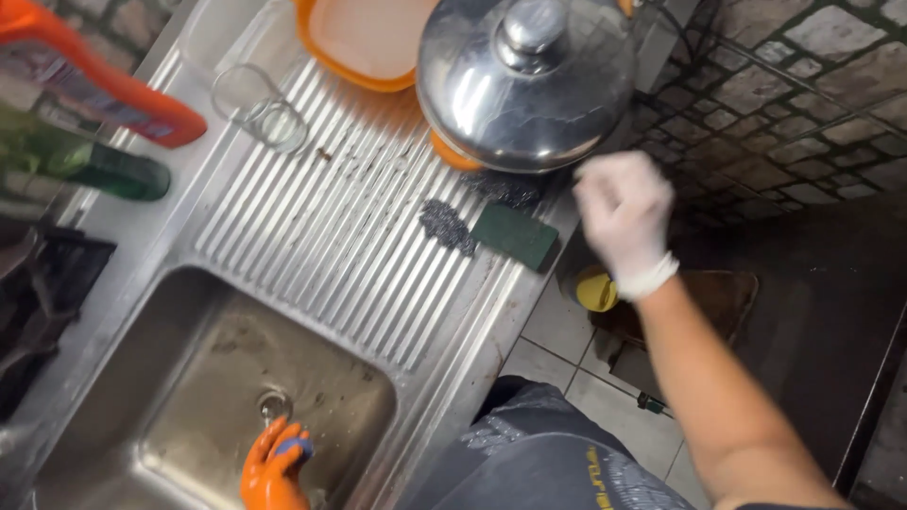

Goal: The person scrubs several small dark containers and lids in a soapy sink using a steel wool pad, then rinses them under running water and places them on the sink drainer. The person also wipes the sink drainer with a sponge.

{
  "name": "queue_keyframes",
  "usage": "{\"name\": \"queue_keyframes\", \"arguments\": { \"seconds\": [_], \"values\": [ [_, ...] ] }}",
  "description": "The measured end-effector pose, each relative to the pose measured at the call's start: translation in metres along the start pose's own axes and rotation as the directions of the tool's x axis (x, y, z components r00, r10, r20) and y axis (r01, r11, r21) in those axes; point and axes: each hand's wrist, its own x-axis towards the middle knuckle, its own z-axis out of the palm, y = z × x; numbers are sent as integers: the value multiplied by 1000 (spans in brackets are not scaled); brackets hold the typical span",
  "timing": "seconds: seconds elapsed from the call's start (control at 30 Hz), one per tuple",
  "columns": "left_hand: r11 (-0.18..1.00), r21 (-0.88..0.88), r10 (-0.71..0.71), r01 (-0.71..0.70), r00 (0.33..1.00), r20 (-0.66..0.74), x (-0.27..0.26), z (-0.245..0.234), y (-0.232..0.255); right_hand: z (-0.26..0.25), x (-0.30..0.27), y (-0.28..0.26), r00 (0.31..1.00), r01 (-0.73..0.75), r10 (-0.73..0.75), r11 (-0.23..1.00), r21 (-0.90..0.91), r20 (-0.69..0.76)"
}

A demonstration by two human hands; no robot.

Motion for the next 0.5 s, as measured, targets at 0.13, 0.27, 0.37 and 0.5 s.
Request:
{"name": "queue_keyframes", "arguments": {
  "seconds": [0.13, 0.27, 0.37, 0.5],
  "values": [
    [997, 63, 41, -48, 994, 105, -16, 28, 37, 23, -39, -69, 972, -14, -12, 994, 111, 234],
    [983, 180, 3, -37, 983, 182, -33, 46, 65, 44, -17, -110, 870, 25, 97, 971, -238, 484],
    [988, 150, -2, -33, 974, 225, -33, 44, 63, 71, -4, -120, 698, 66, 361, 827, -559, 618],
    [997, 72, -31, 13, 965, 259, -36, 32, 53, 110, -14, -112, 684, 89, 402, 782, -617, 608]
  ]
}}
